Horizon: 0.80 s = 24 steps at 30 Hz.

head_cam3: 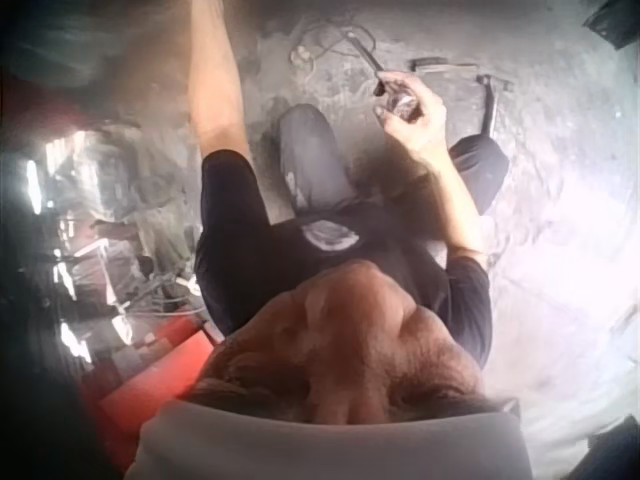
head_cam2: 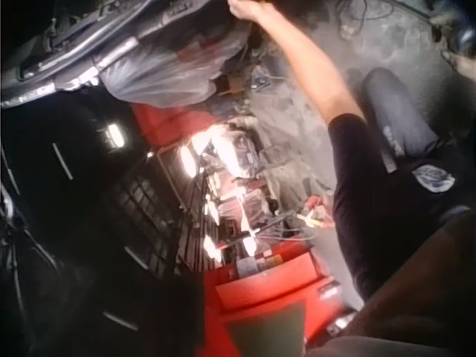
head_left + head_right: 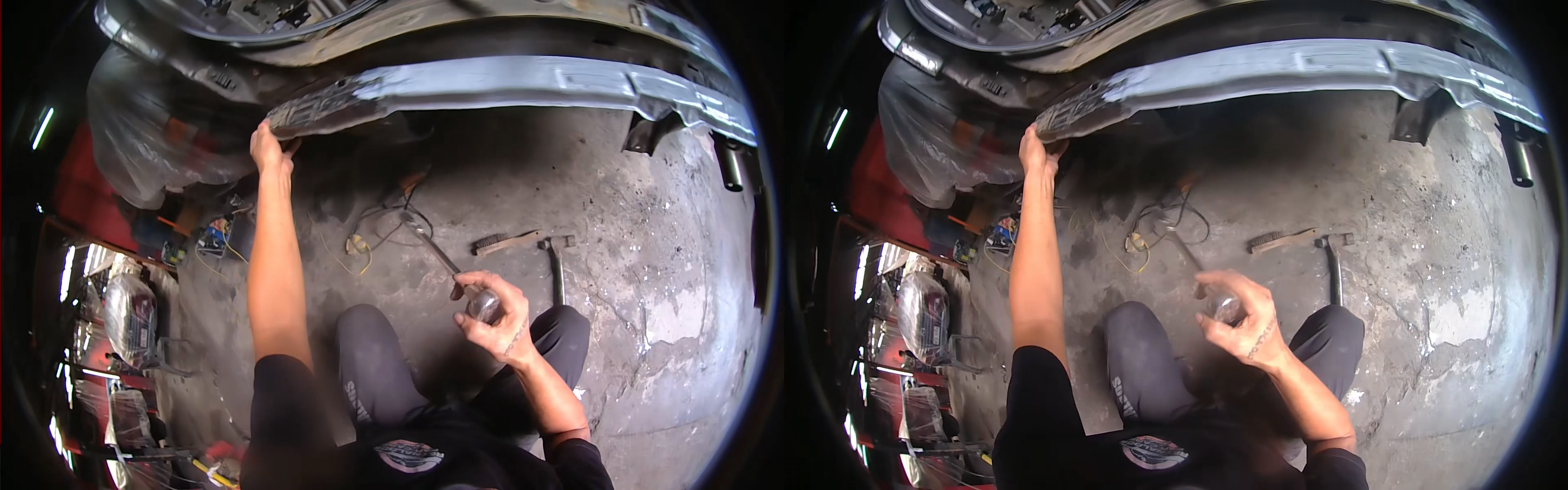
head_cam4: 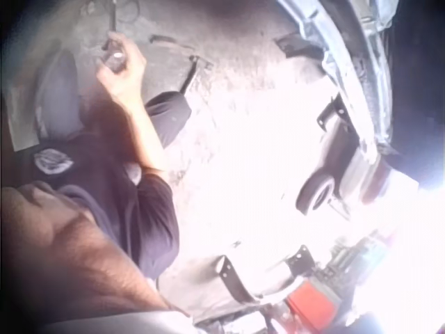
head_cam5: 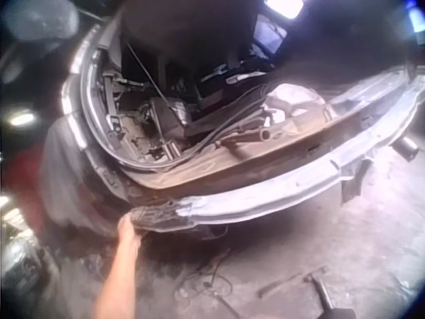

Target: The person uses a socket wrench to remove and install bolts on a metal bumper reinforcement, then handles the component and a hammer by hand while sitting on the workshop floor.

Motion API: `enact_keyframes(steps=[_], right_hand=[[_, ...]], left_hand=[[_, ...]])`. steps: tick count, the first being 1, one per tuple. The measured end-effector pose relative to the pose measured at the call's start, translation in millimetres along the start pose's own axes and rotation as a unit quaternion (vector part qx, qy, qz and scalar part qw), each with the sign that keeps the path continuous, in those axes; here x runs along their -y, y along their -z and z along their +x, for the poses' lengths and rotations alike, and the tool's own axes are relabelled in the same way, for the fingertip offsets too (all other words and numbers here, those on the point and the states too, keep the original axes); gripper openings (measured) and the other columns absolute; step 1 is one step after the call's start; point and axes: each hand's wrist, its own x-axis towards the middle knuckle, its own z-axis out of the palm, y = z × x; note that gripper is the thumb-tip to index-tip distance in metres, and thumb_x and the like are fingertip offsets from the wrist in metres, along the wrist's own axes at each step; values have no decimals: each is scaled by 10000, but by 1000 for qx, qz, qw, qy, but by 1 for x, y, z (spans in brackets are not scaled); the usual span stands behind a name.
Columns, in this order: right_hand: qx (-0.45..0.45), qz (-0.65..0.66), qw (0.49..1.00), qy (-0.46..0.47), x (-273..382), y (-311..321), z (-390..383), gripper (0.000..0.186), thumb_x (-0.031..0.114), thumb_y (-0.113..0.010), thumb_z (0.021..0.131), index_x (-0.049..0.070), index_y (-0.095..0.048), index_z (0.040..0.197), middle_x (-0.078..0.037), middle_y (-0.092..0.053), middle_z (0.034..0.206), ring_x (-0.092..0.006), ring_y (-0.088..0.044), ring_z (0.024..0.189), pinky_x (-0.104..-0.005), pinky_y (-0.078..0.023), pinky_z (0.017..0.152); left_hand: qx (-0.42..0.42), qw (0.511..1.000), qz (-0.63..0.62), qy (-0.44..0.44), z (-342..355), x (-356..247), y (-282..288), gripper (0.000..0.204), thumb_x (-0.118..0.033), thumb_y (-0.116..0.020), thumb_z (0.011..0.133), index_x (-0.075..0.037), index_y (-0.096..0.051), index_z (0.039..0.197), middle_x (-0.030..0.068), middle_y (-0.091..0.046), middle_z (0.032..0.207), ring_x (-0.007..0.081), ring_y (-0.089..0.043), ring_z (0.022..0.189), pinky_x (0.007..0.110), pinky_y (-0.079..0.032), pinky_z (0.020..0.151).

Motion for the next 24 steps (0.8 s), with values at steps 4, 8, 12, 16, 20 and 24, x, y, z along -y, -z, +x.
enact_keyframes(steps=[4, 8, 12, 16, 20, 24], right_hand=[[-68, 31, 996, -46, -19, -35, 7, 399, -36, -698, 688, -2, -662, 1083, -77, -701, 949, -109, -617, 736, -255, -487, 651], [-119, -7, 991, 61, -16, -70, 22, 420, -79, -643, 698, -21, -605, 1112, -146, -683, 1000, -99, -592, 651, -241, -484, 588], [-182, -135, 964, 137, -12, -111, 43, 444, -90, -589, 716, -17, -509, 1147, -239, -651, 992, -125, -601, 635, -263, -513, 581], [-301, -194, 922, 145, -2, -160, 60, 468, -63, -577, 696, -30, -516, 1159, -227, -648, 959, -105, -557, 585, -229, -472, 514], [-271, -195, 932, 141, -4, -199, 65, 430, -70, -601, 743, -16, -521, 1162, -279, -633, 979, -110, -541, 536, -218, -442, 467], [-263, -242, 924, 134, -13, -243, 95, 448, -128, -567, 742, -15, -518, 1173, -301, -630, 990, -119, -542, 521, -218, -430, 456]], left_hand=[[2, 1000, 12, -5, -14, 5, -2, 346, -331, -518, 1003, -70, -563, 1225, 114, -628, 1197, 301, -615, 1096, 604, -490, 924], [48, 989, -117, -78, -18, 14, -6, 325, -326, -572, 1005, -48, -568, 1173, 105, -635, 1138, 257, -636, 1039, 503, -563, 859], [88, 961, -235, -113, -26, 35, 9, 313, -342, -606, 1002, -54, -585, 1121, 64, -647, 1056, 199, -644, 963, 397, -601, 758], [172, 935, -278, -137, -12, 58, 19, 238, -296, -636, 997, -75, -652, 1082, 25, -646, 1036, 194, -618, 954, 410, -591, 782], [212, 929, -273, -133, -16, 48, 35, 257, -325, -651, 990, -72, -680, 1026, -22, -649, 940, 89, -600, 863, 298, -545, 739], [189, 926, -301, -128, -11, 65, 46, 265, -293, -625, 1005, -40, -646, 930, -23, -604, 800, 59, -551, 705, 248, -507, 606]])
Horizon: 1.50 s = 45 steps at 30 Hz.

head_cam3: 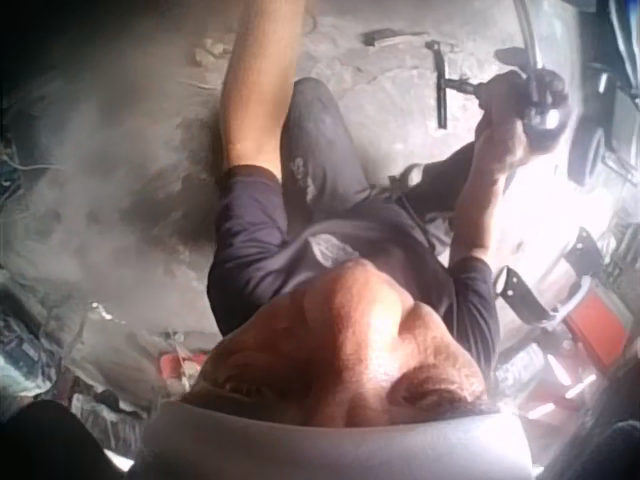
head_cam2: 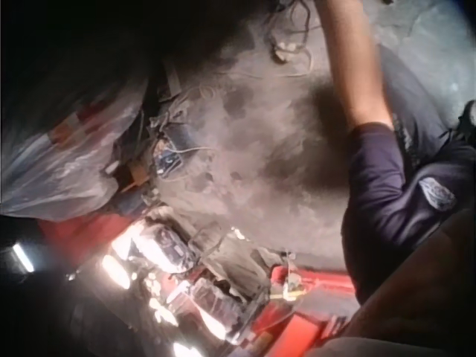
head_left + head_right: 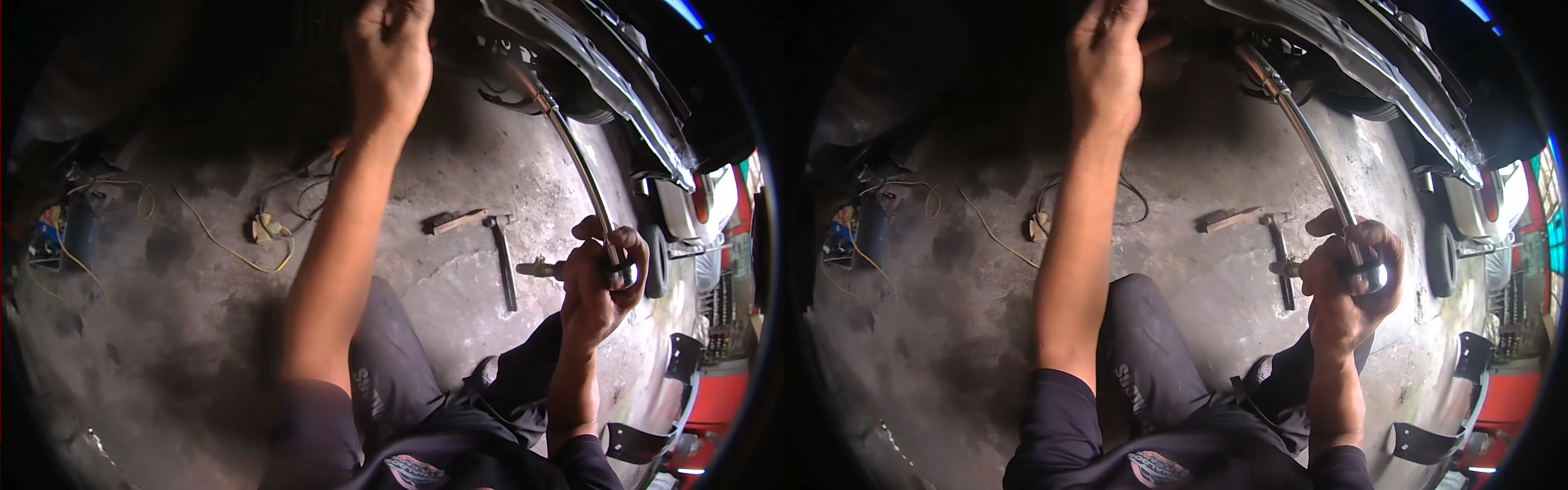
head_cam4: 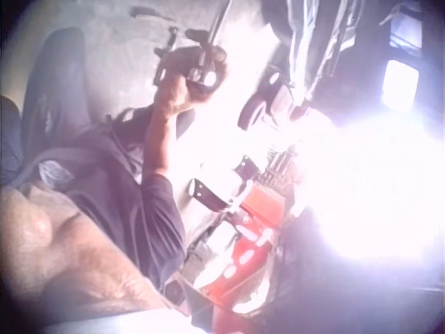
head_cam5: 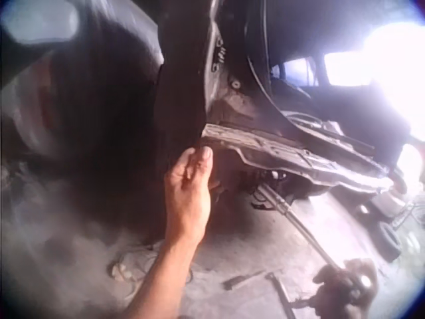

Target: The person uses a socket wrench to remove and install bolts on a metal bumper reinforcement, then handles the component and a hammer by hand while sitting on the workshop floor.

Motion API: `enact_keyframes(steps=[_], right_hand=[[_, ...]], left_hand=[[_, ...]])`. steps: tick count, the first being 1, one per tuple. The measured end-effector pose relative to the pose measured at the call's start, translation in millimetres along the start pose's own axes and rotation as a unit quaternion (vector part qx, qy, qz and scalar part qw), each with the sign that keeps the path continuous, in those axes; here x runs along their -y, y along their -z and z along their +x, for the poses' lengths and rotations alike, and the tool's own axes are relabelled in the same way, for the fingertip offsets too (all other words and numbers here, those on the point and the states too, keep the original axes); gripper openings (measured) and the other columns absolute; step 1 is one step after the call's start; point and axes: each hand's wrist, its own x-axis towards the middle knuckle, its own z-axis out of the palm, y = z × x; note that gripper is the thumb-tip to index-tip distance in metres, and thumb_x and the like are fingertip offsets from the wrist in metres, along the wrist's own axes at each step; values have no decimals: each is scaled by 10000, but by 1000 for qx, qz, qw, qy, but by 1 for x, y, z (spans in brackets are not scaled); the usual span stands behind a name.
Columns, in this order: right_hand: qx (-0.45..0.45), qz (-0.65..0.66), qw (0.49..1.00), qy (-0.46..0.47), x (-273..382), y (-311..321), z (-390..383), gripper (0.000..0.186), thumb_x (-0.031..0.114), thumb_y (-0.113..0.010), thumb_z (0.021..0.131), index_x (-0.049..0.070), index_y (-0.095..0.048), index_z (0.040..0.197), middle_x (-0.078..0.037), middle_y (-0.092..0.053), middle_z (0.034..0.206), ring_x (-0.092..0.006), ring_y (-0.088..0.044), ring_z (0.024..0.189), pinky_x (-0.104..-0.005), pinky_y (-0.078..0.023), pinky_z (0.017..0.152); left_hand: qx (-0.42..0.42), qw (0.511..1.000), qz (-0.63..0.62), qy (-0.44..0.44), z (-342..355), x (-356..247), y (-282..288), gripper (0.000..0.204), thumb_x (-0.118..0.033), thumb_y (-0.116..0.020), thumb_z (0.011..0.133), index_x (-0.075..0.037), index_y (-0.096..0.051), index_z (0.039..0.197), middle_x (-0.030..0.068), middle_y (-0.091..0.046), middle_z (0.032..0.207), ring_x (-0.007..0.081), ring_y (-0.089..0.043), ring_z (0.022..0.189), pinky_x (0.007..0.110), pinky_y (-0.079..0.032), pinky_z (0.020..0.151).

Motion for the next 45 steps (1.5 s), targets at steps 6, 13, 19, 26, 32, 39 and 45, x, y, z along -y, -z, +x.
enact_keyframes(steps=[6, 13, 19, 26, 32, 39, 45], right_hand=[[51, -61, 993, 89, -1, -46, 11, 465, -147, -565, 755, -20, -509, 1199, -307, -635, 1001, -121, -554, 534, -217, -431, 457], [60, -187, 960, 198, -25, -85, 20, 460, -131, -625, 823, -11, -491, 1247, -231, -681, 1047, -146, -661, 755, -261, -534, 671], [48, -220, 935, 273, -47, -99, 35, 465, -142, -610, 828, -40, -499, 1267, -243, -677, 1070, -130, -604, 675, -237, -496, 596], [59, -14, 993, 105, -16, -123, 37, 529, 103, -543, 980, -42, -346, 1449, -249, -613, 1191, -161, -609, 708, -273, -515, 618], [201, 183, 962, 14, 5, -115, 46, 667, 254, -526, 1027, -17, -211, 1548, -256, -546, 1305, -163, -607, 848, -297, -497, 714], [244, -398, 862, 197, 47, -114, 71, 519, -63, -588, 786, 7, -523, 1296, -142, -665, 1052, -155, -640, 830, -297, -522, 747], [349, -599, 624, 360, 86, -112, 90, 406, -152, -588, 641, 7, -628, 1012, -191, -646, 1014, -380, -676, 861, -377, -543, 752]], left_hand=[[-63, 981, -105, 147, -73, 32, 7, 283, -249, -619, 995, -21, -636, 1162, 121, -685, 1085, 188, -674, 950, 329, -583, 747], [-6, 960, -143, 239, -133, 36, 9, 235, -175, -557, 1019, -3, -670, 1133, 106, -723, 980, 165, -686, 918, 295, -548, 798], [108, 966, -79, 221, -151, 26, 29, 236, -149, -601, 1002, 41, -658, 1130, 98, -709, 1031, 132, -652, 965, 304, -489, 910], [166, 986, -3, 26, -141, -11, 47, 275, -50, -704, 881, -1, -694, 1151, 137, -686, 1003, 215, -675, 895, 314, -535, 780], [124, 983, 71, -111, -127, -49, 59, 273, 25, -718, 824, 44, -698, 1095, 112, -667, 905, 176, -624, 755, 274, -494, 636], [72, 996, 35, 50, -128, -39, 62, 167, -115, -652, 963, 20, -704, 1047, 62, -681, 886, 101, -623, 812, 244, -464, 736], [77, 990, -26, 115, -132, -29, 54, 227, -178, -604, 1007, 16, -696, 1081, 61, -690, 886, 106, -640, 842, 253, -491, 757]])
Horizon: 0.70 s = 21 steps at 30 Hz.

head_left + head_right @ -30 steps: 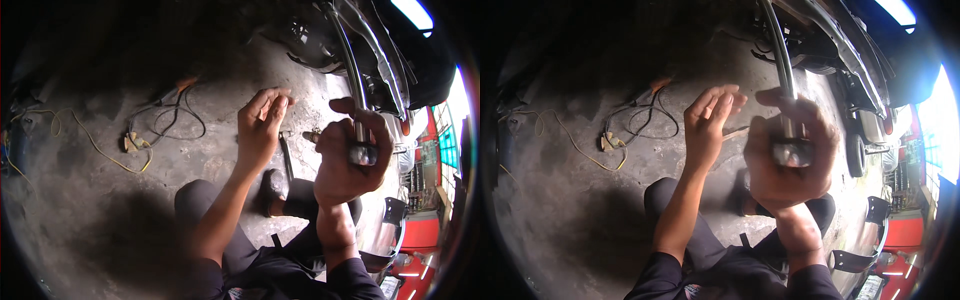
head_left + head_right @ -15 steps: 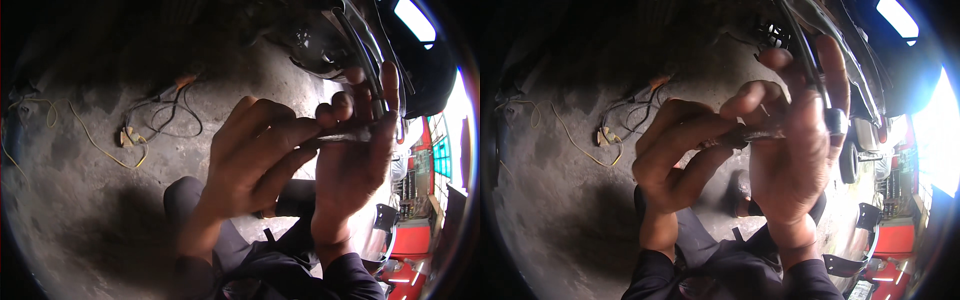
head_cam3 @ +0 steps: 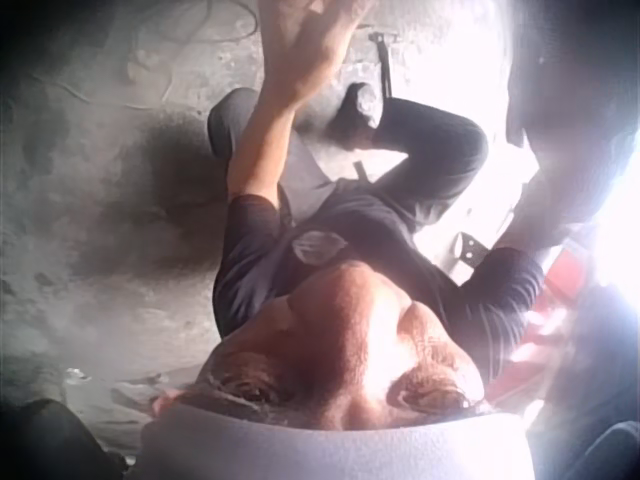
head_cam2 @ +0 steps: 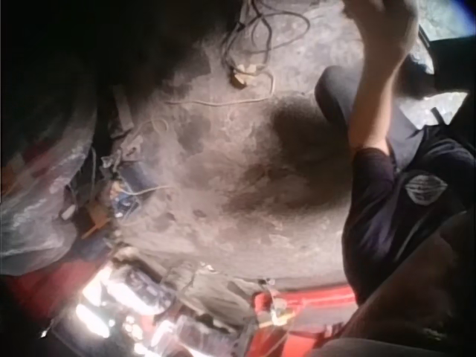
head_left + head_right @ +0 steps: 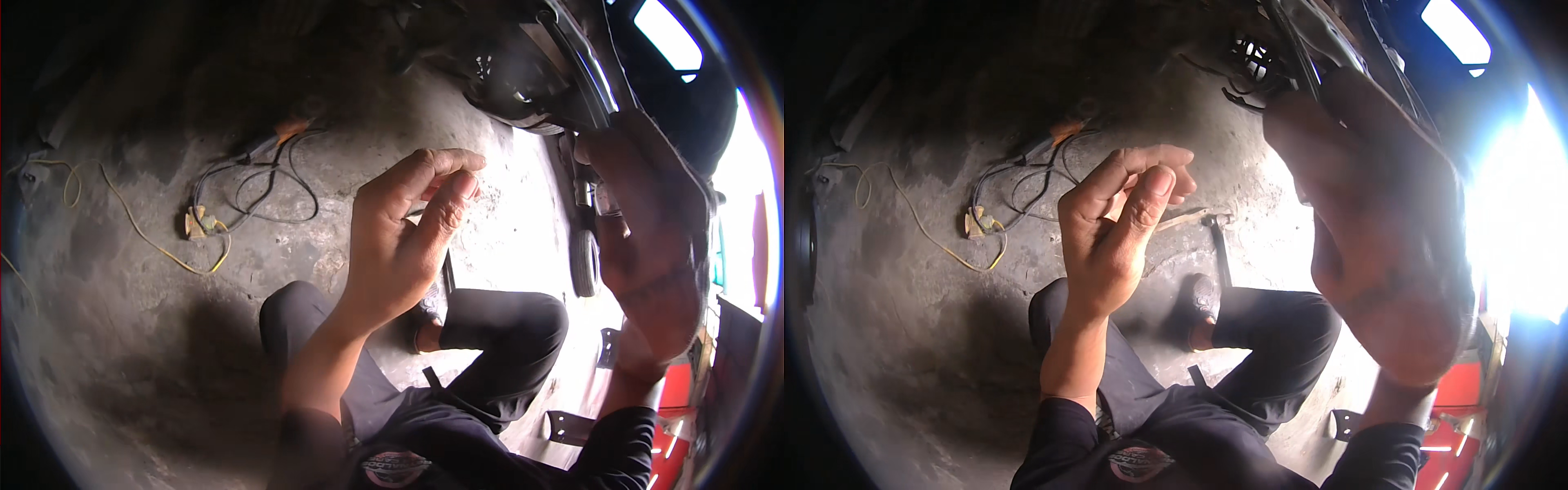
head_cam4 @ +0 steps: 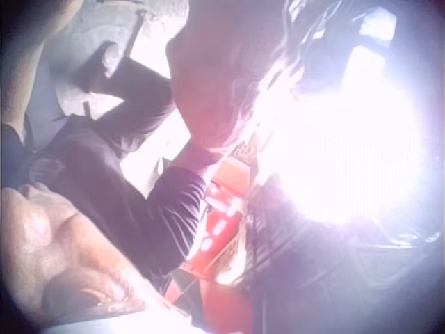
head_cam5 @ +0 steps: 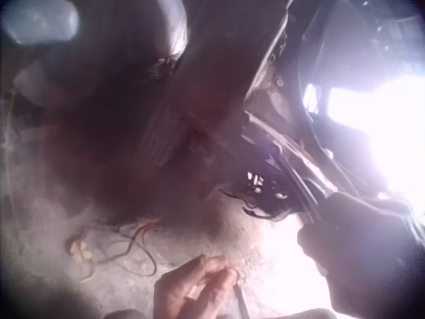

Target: The person uses a socket wrench to remove and install bolts on a metal bumper reinforcement, then handles the component and a hammer by hand while sitting on the workshop floor.

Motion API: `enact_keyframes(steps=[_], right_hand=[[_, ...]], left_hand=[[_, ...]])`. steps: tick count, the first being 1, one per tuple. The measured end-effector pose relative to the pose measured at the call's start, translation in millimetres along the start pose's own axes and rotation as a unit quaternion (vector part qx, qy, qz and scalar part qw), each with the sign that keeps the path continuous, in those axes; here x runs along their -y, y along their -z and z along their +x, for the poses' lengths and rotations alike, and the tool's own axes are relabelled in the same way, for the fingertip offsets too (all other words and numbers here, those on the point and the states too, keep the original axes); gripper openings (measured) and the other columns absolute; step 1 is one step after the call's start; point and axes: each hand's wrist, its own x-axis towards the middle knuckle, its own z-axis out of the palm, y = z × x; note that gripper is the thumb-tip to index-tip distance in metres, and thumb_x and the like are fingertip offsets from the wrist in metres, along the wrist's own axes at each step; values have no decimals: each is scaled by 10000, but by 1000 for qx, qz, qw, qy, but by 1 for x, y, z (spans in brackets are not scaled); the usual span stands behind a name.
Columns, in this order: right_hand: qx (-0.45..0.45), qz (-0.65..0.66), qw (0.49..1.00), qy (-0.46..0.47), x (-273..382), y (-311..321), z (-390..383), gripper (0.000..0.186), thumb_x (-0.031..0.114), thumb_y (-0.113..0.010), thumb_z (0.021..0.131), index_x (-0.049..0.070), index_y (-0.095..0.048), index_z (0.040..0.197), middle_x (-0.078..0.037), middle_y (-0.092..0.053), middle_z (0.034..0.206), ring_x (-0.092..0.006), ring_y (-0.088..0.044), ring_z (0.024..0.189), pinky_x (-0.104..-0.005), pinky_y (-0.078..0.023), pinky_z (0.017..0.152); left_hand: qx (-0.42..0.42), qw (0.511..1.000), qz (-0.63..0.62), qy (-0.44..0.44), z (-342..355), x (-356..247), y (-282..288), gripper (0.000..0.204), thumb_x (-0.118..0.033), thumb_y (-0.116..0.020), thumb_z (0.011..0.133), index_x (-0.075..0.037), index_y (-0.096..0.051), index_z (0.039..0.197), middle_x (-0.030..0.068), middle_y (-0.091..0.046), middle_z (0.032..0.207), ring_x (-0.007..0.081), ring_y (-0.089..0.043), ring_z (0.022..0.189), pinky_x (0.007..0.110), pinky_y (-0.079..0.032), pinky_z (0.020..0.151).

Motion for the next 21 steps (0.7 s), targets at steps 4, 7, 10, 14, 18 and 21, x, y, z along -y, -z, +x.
enact_keyframes(steps=[4, 7, 10, 14, 18, 21], right_hand=[[124, -188, 973, 52, -3, 14, 2, 377, -122, -613, 678, 15, -645, 1028, -169, -655, 1031, -338, -682, 833, -389, -541, 705], [8, -59, 998, 21, 8, -3, -11, 258, -87, -648, 722, 13, -656, 958, -155, -659, 969, -319, -683, 777, -368, -537, 669], [-15, 20, 999, -37, 32, -15, -23, 193, -96, -669, 731, 7, -653, 894, -158, -650, 876, -306, -668, 725, -347, -532, 657], [-56, 145, 982, -108, 39, -38, -48, 215, -121, -687, 723, 4, -598, 874, -130, -605, 800, -247, -612, 675, -326, -526, 659], [-174, 230, 891, -349, 30, -62, -107, 251, -62, -683, 706, 0, -618, 940, -88, -629, 863, -156, -616, 730, -271, -492, 622], [-262, 288, 829, -402, 7, -73, -154, 347, -40, -656, 658, -48, -615, 1002, -92, -590, 861, -172, -600, 720, -272, -500, 600]], left_hand=[[11, 994, -102, 40, 2, 8, -16, 271, -189, -590, 1018, 19, -666, 1174, 69, -689, 934, 127, -646, 889, 281, -515, 805], [2, 991, -128, 28, 3, 7, -20, 293, -182, -588, 1019, 24, -644, 1220, 80, -690, 972, 134, -645, 919, 287, -515, 817], [-10, 993, -116, 12, 6, 16, -19, 306, -195, -572, 1027, 26, -642, 1226, 94, -698, 996, 148, -653, 933, 297, -521, 829], [-29, 995, -93, 12, 13, 20, -9, 350, -245, -504, 1054, 30, -639, 1221, 125, -706, 1037, 182, -672, 952, 313, -535, 838], [-45, 993, -111, 8, 19, 31, -2, 328, -228, -508, 1046, 29, -662, 1179, 124, -712, 1000, 184, -679, 930, 308, -533, 828], [-29, 994, -102, 13, 21, 36, -2, 316, -226, -520, 1040, 25, -678, 1148, 108, -718, 959, 174, -681, 914, 300, -529, 817]])
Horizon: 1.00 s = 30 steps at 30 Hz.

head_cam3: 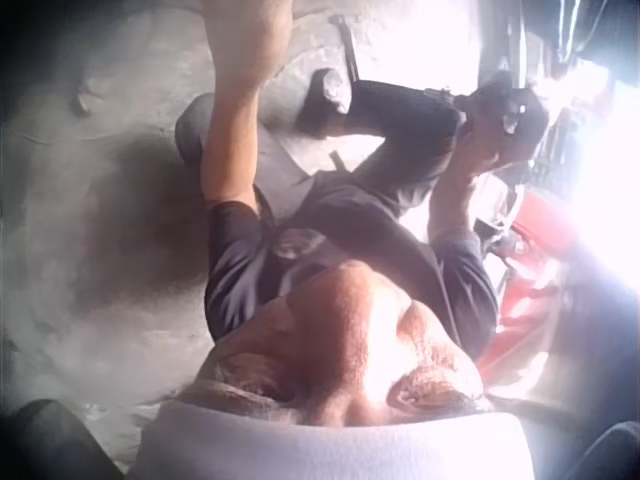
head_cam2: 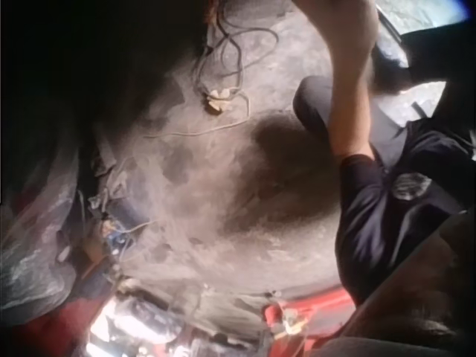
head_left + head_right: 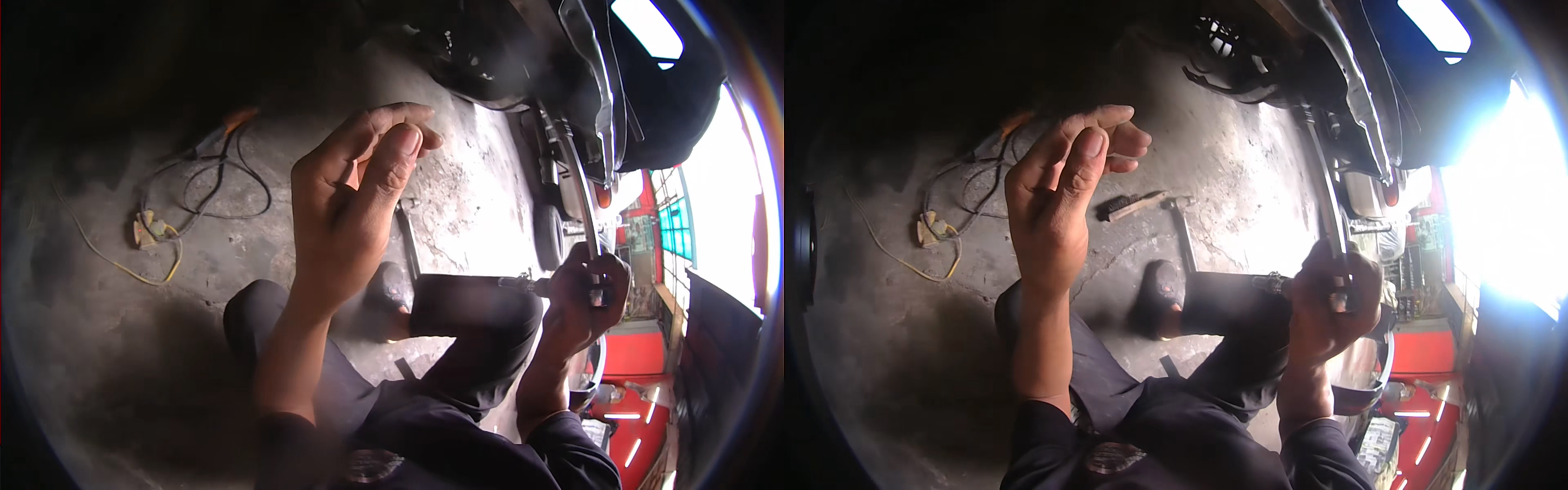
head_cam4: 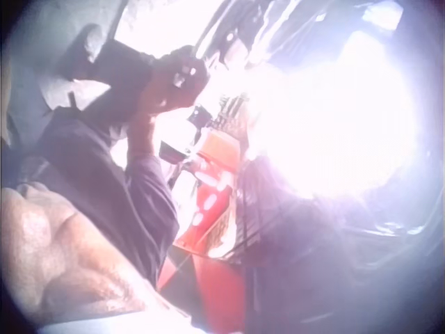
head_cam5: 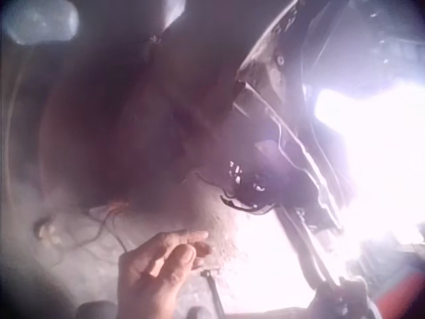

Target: The person uses a socket wrench to remove and install bolts on a metal bumper reinforcement, then handles the component and a hammer by hand while sitting on the workshop floor.

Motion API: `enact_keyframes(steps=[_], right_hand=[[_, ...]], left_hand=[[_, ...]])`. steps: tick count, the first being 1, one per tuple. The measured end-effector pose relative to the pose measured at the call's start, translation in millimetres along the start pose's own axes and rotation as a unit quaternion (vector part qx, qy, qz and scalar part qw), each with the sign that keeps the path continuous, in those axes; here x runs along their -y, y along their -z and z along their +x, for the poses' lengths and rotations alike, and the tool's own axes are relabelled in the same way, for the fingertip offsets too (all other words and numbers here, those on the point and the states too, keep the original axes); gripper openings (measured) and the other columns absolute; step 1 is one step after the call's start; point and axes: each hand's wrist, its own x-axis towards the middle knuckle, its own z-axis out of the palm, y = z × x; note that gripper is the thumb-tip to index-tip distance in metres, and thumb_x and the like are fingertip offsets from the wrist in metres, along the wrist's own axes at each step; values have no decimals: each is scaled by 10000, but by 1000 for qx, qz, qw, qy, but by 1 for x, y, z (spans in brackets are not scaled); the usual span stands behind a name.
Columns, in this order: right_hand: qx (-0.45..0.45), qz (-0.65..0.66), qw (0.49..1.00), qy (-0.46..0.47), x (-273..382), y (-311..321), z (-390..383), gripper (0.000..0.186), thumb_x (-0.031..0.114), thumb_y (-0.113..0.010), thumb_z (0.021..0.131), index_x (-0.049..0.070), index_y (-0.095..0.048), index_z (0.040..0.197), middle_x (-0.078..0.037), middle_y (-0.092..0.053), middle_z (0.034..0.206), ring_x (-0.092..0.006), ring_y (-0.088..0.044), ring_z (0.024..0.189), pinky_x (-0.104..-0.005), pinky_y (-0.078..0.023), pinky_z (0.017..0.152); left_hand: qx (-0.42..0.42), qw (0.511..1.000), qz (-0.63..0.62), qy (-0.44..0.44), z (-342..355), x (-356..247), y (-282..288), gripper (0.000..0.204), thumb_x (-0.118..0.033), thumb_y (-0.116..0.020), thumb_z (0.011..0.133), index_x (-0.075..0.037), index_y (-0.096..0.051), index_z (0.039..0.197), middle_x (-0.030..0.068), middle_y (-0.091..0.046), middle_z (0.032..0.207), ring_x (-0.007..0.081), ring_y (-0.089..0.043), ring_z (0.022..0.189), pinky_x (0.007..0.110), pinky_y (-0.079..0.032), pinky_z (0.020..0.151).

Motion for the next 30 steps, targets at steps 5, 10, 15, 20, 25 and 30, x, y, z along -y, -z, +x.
enact_keyframes(steps=[5, 10, 15, 20, 25, 30], right_hand=[[-87, 134, 986, -54, -31, 13, -8, 480, -62, -578, 677, -45, -537, 1155, -145, -569, 946, -179, -577, 691, -262, -501, 532], [-101, 75, 992, -8, -51, 33, -29, 419, -55, -591, 734, -27, -510, 1144, -142, -568, 913, -180, -575, 728, -226, -457, 493], [-138, -86, 985, -58, -75, 40, -12, 344, 1, -601, 768, -4, -487, 1092, -82, -432, 799, -122, -368, 653, -200, -292, 489], [-66, 428, 898, -74, -63, -14, 31, 173, -85, -537, 820, -13, -514, 976, -116, -513, 913, -180, -494, 772, -255, -404, 578], [-108, 529, 823, -178, -60, -20, 30, 358, -52, -553, 787, 73, -480, 1115, -118, -537, 983, -158, -503, 792, -257, -431, 617], [-62, 749, 607, -258, -70, -17, 26, 311, -2, -558, 849, 122, -505, 1129, -105, -555, 1045, -157, -532, 844, -288, -447, 741]], left_hand=[[39, 998, -3, 53, 0, 15, -12, 301, -225, -537, 1036, 21, -687, 1122, 80, -722, 922, 142, -676, 898, 284, -520, 804], [65, 992, -11, 107, -7, 35, -25, 253, -186, -567, 1031, 24, -689, 1104, 66, -720, 893, 106, -661, 863, 261, -509, 808], [109, 980, 8, 165, -14, 46, -37, 231, -170, -581, 1025, 13, -678, 1127, 50, -703, 882, 47, -605, 794, 213, -468, 686], [154, 971, 20, 181, -24, 55, -49, 242, -176, -571, 1032, 14, -687, 1125, 69, -724, 895, 114, -665, 874, 273, -519, 860], [172, 965, 85, 181, -28, 66, -64, 265, -199, -567, 1034, 22, -684, 1121, 81, -727, 912, 127, -680, 886, 287, -531, 854], [198, 963, 110, 143, 11, 54, -110, 323, -258, -574, 1032, 32, -667, 1141, 108, -727, 951, 164, -688, 878, 300, -539, 843]])
